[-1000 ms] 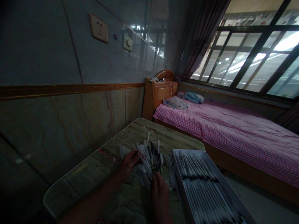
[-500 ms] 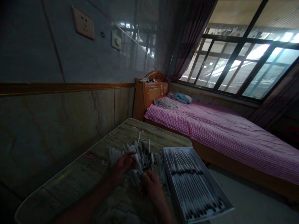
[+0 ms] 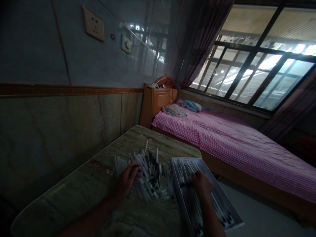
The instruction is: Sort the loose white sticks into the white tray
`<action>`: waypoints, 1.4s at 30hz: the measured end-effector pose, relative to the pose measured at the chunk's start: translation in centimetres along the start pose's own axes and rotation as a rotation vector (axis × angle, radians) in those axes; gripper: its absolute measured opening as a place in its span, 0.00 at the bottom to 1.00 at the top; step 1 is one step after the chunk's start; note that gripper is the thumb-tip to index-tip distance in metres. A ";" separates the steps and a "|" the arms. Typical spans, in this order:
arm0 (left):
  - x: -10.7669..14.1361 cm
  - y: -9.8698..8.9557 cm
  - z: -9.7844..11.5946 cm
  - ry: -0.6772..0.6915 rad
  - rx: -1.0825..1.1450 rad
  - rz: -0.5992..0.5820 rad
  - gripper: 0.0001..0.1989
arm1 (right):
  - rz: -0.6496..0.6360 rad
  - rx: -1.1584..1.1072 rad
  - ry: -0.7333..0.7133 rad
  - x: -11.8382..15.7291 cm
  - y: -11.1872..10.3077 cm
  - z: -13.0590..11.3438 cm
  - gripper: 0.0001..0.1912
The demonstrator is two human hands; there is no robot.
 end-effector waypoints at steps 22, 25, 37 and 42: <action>0.7 1.9 -1.1 0.029 -0.249 -0.224 0.10 | -0.166 0.167 -0.387 10.9 4.4 -12.6 0.11; 0.9 2.2 -0.9 0.027 -0.258 -0.249 0.10 | -0.190 0.251 -0.395 11.7 5.5 -13.4 0.12; 0.8 2.3 -1.4 0.077 -0.327 -0.264 0.11 | -0.194 0.249 -0.369 12.5 5.9 -14.5 0.13; 1.4 2.6 -0.5 0.100 -0.383 -0.262 0.09 | -0.089 0.098 -0.395 13.4 5.8 -13.6 0.11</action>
Point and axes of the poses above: each hand's wrist, its own x-axis away from the middle knuckle, its own y-axis out of the palm, z = x × y, the point moved 9 cm from there along -x, towards the middle knuckle, and after that the axes turned 5 degrees about y, right-handed, at the moved point
